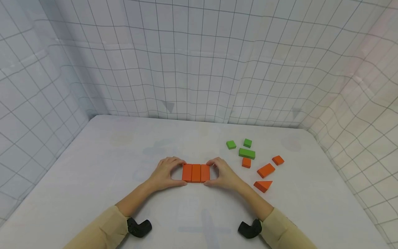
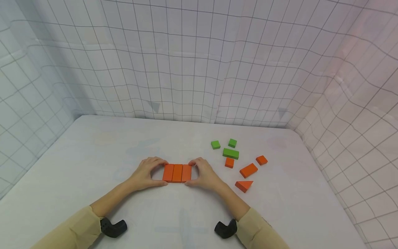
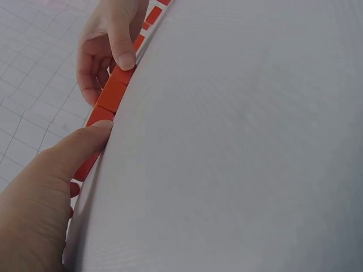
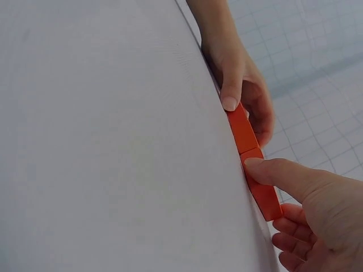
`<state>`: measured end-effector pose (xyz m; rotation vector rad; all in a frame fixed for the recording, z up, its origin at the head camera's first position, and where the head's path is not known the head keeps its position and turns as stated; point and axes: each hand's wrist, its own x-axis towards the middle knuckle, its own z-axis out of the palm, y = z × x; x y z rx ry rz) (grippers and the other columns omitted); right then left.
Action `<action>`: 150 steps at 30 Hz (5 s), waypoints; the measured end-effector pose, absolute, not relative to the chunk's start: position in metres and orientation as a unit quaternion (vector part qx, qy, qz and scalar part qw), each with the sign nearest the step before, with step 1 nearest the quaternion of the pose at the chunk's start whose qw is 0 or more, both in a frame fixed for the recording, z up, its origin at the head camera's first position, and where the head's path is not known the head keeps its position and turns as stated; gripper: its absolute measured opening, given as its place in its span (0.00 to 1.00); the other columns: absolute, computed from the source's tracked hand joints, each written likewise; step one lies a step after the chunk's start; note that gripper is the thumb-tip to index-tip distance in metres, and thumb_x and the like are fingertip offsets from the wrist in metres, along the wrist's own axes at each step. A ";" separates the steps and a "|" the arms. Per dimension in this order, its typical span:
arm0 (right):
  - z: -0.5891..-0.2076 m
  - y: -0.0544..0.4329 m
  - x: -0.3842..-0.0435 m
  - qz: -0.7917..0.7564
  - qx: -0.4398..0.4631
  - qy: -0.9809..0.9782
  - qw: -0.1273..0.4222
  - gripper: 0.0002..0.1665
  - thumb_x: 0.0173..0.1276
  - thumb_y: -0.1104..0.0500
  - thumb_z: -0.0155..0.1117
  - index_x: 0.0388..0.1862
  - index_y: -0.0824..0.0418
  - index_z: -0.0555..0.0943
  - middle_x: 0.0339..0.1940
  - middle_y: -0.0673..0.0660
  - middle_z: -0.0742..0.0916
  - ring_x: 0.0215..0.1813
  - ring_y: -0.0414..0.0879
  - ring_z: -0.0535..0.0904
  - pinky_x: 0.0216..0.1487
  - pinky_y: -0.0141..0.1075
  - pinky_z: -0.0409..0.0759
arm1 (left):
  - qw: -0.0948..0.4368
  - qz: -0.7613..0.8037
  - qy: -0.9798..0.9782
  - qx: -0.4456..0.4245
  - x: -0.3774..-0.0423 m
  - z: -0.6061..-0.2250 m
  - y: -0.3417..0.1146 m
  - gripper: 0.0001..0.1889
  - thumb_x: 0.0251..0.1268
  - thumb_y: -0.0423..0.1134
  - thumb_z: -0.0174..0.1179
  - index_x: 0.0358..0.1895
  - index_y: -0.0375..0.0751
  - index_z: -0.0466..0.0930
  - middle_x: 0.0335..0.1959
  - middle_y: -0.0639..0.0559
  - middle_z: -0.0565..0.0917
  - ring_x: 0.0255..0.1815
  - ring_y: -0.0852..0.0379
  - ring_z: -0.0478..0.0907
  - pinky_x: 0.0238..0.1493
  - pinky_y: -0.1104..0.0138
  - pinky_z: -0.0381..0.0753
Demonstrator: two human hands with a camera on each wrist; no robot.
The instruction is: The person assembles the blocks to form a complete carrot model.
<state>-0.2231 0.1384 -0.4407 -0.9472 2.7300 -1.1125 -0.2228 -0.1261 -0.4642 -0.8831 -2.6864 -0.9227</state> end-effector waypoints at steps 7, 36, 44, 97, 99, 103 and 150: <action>-0.440 0.139 -0.223 -0.362 -0.310 0.879 0.017 0.34 0.46 0.56 0.76 0.50 0.64 0.72 0.44 0.54 0.77 0.46 0.47 0.70 0.49 0.41 0.70 | 0.085 -0.309 -0.899 -0.298 -0.223 -0.464 -0.126 0.31 0.41 0.56 0.69 0.51 0.48 0.75 0.48 0.54 0.77 0.53 0.51 0.69 0.55 0.48 0.59; -0.413 0.238 -0.240 -0.386 -0.140 0.912 -0.003 0.30 0.58 0.57 0.67 0.58 0.63 0.71 0.55 0.60 0.75 0.54 0.55 0.70 0.56 0.51 0.68 | 0.086 -0.301 -0.900 -0.303 -0.223 -0.464 -0.126 0.32 0.41 0.57 0.68 0.52 0.48 0.74 0.48 0.53 0.76 0.53 0.50 0.68 0.56 0.48 0.59; -0.421 0.258 -0.237 -0.377 -0.115 0.919 0.014 0.29 0.59 0.55 0.66 0.57 0.64 0.71 0.54 0.60 0.76 0.55 0.55 0.69 0.51 0.49 0.70 | 0.084 -0.300 -0.901 -0.301 -0.223 -0.465 -0.127 0.33 0.41 0.58 0.68 0.53 0.48 0.74 0.49 0.54 0.76 0.54 0.51 0.68 0.56 0.48 0.59; -0.420 0.132 -0.198 -0.381 -0.321 0.866 -0.036 0.18 0.51 0.62 0.72 0.41 0.64 0.78 0.36 0.53 0.82 0.40 0.49 0.75 0.43 0.40 0.76 | 0.142 -0.317 -0.885 -0.310 -0.224 -0.468 -0.125 0.18 0.57 0.49 0.60 0.48 0.45 0.76 0.44 0.53 0.78 0.48 0.51 0.70 0.49 0.51 0.62; -0.422 0.125 -0.195 -0.379 -0.328 0.865 -0.027 0.18 0.51 0.62 0.72 0.41 0.64 0.78 0.36 0.53 0.82 0.40 0.48 0.75 0.43 0.39 0.76 | 0.141 -0.317 -0.886 -0.308 -0.224 -0.468 -0.124 0.18 0.57 0.49 0.60 0.48 0.45 0.76 0.44 0.53 0.78 0.48 0.51 0.70 0.49 0.51 0.62; -0.425 0.113 -0.188 -0.376 -0.330 0.866 -0.010 0.18 0.51 0.62 0.72 0.41 0.64 0.79 0.38 0.53 0.82 0.42 0.46 0.75 0.46 0.37 0.75 | 0.114 -0.313 -0.893 -0.301 -0.223 -0.466 -0.125 0.18 0.58 0.48 0.60 0.50 0.46 0.76 0.46 0.53 0.78 0.51 0.51 0.70 0.52 0.50 0.62; -0.440 0.100 -0.176 -0.285 -0.352 0.886 -0.103 0.14 0.47 0.58 0.75 0.34 0.58 0.82 0.37 0.48 0.77 0.40 0.40 0.68 0.43 0.32 0.71 | 0.107 -0.308 -0.897 -0.298 -0.222 -0.464 -0.125 0.19 0.58 0.48 0.59 0.51 0.46 0.75 0.48 0.53 0.77 0.51 0.50 0.69 0.53 0.49 0.60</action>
